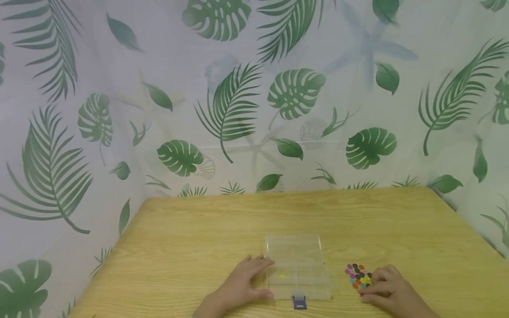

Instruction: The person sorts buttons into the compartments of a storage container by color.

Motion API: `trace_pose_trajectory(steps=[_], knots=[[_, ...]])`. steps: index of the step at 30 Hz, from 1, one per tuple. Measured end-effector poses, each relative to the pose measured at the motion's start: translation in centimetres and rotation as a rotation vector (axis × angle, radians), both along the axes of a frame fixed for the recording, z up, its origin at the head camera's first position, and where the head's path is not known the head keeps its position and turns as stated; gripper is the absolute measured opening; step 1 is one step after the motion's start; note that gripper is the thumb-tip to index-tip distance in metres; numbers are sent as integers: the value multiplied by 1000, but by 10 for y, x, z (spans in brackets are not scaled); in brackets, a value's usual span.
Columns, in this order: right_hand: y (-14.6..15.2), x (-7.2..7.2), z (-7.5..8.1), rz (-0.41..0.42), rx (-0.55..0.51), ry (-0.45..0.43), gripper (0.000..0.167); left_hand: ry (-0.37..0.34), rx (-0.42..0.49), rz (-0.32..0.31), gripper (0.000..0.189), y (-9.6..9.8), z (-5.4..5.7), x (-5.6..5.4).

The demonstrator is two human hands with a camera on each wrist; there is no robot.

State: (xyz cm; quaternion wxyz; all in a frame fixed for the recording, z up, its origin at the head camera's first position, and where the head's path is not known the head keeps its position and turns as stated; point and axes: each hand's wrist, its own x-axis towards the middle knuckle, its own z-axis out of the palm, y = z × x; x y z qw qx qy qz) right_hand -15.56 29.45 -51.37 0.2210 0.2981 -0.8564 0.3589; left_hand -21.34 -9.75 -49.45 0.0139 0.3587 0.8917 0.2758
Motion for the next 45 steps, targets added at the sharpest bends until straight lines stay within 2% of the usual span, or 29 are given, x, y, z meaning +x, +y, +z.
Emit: trace_pose_trajectory(steps=[6,12,26,33,35,38,39,42,45], knots=[[-2,-2,0,21,-14,49,33,-11,0,0,74,-1,-1,1],[-3,-5,-3,42,19,110,40,-22,3,5,74,-1,0,1],[-5,-4,-4,29,69,120,38,-19,10,3,74,0,-1,2],[-5,2,3,-34,55,47,40,-18,12,3,75,1,-1,2],[-4,0,5,-25,54,98,34,-17,10,3,74,1,0,2],[-3,-8,6,28,33,281,9,-17,7,4,74,1,1,2],[-3,-11,6,44,27,347,11,-17,6,4,74,1,1,2],[-6,-17,8,76,0,502,34,-16,6,0,74,0,2,2],[-9,-19,13,74,5,546,38,-15,15,-9,73,0,2,1]])
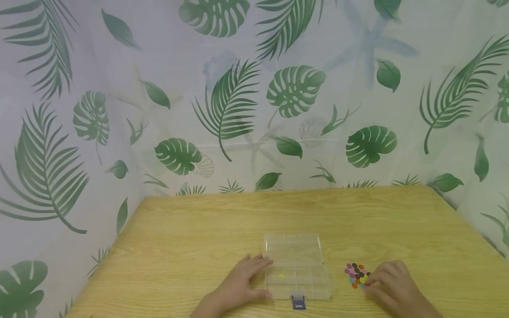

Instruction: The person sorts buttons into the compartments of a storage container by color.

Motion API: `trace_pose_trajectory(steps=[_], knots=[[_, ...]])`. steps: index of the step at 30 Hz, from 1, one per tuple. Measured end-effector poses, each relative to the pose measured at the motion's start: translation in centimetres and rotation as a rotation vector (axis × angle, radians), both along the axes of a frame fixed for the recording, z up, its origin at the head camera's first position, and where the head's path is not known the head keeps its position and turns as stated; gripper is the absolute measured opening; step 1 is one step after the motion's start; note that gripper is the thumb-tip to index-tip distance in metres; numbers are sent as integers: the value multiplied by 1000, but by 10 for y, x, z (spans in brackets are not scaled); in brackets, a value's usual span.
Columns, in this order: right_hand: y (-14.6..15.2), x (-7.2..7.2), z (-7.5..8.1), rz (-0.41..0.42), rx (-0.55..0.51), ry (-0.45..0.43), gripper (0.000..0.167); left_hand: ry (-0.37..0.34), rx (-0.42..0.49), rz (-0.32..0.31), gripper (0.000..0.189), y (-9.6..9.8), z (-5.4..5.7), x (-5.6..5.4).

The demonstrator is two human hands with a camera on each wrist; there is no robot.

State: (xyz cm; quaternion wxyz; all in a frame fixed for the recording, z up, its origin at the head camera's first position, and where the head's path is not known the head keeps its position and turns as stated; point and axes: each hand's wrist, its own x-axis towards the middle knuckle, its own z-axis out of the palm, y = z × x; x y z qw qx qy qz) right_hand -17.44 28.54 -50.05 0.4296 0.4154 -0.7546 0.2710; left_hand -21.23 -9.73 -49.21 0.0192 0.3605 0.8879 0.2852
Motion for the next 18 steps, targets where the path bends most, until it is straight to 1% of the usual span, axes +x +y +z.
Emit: trace_pose_trajectory(steps=[6,10,13,18], knots=[[-11,0,11,-52,73,51,41,9,5,-6,73,0,0,-1],[-19,-2,15,-27,86,111,40,3,4,-3,73,0,0,0],[-26,-3,18,11,57,159,40,-17,5,2,74,0,0,0],[-37,-4,26,56,45,211,38,-31,2,3,74,0,0,0]])
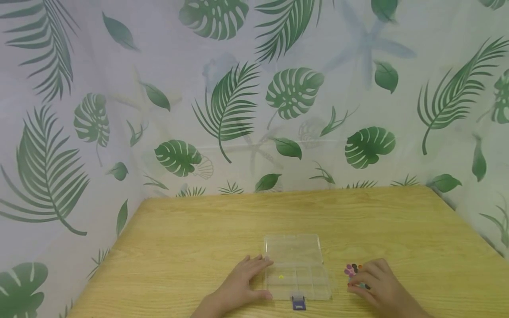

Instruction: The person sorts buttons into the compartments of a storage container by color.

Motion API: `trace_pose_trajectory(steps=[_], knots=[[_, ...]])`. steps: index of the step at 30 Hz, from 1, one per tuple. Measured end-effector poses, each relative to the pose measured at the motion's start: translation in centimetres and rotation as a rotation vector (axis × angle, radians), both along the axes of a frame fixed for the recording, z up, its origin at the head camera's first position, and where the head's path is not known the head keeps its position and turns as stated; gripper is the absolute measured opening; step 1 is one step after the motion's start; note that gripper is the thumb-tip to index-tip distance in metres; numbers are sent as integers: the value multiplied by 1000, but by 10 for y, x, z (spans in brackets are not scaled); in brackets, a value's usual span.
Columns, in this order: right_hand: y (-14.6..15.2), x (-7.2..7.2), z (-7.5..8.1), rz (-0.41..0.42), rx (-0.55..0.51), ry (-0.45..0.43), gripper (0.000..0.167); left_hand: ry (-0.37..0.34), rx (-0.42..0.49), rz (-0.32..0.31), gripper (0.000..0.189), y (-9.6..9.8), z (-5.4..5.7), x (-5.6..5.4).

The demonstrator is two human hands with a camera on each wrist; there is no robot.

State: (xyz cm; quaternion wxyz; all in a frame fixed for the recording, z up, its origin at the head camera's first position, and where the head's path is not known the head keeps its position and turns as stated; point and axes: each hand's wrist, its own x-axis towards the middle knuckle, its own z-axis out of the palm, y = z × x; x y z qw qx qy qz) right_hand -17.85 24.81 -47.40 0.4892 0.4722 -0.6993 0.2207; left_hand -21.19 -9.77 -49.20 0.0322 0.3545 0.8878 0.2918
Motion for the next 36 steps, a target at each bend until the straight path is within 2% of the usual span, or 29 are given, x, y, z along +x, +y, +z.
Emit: trace_pose_trajectory(steps=[4,9,12,22,30,36], knots=[[-11,-2,4,23,10,-9,35,13,-3,-1,74,-1,-2,0],[-24,-5,4,-8,26,-54,36,34,-14,1,74,0,-2,0],[-32,-7,5,2,32,-55,35,45,-21,1,74,1,-2,0],[-63,-15,12,84,20,1,32,64,-20,-12,73,-1,-2,-2],[-87,-22,11,101,44,-24,32,54,3,-14,73,-2,-2,-2],[-101,-24,11,155,61,-38,29,48,18,-14,73,-2,-2,-2]])
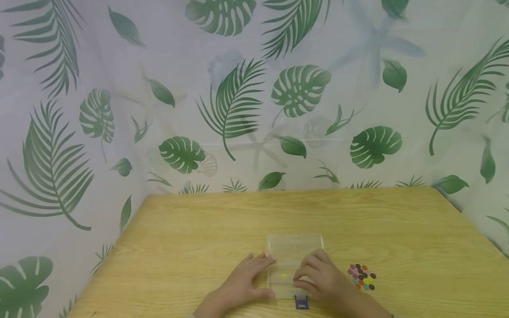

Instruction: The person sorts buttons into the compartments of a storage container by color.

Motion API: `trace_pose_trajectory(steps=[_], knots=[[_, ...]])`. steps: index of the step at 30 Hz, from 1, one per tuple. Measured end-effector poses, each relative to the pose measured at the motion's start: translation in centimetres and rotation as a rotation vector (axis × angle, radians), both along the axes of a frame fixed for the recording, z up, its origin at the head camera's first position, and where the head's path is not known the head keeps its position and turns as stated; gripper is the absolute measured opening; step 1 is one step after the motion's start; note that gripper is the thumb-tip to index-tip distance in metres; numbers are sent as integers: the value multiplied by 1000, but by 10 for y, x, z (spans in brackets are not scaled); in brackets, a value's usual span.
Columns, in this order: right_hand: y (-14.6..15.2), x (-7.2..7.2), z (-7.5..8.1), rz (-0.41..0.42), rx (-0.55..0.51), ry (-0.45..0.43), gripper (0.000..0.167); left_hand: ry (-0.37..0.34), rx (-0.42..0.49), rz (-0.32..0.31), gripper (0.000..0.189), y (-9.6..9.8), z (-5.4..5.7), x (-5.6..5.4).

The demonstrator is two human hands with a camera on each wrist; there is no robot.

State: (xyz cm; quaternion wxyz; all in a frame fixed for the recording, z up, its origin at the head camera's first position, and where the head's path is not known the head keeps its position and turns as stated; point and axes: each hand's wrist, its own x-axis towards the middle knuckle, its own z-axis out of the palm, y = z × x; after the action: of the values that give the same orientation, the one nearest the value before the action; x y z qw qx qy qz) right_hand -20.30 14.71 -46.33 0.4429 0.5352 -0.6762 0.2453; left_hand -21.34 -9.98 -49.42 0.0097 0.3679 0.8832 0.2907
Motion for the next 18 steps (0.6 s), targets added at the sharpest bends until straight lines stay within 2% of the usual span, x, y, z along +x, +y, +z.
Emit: trace_pose_trajectory(steps=[11,18], knots=[[-2,-3,-12,-24,40,-90,24,-28,8,-2,74,0,0,2],[7,-3,-16,-65,8,-140,23,-25,-3,9,74,0,1,1]])
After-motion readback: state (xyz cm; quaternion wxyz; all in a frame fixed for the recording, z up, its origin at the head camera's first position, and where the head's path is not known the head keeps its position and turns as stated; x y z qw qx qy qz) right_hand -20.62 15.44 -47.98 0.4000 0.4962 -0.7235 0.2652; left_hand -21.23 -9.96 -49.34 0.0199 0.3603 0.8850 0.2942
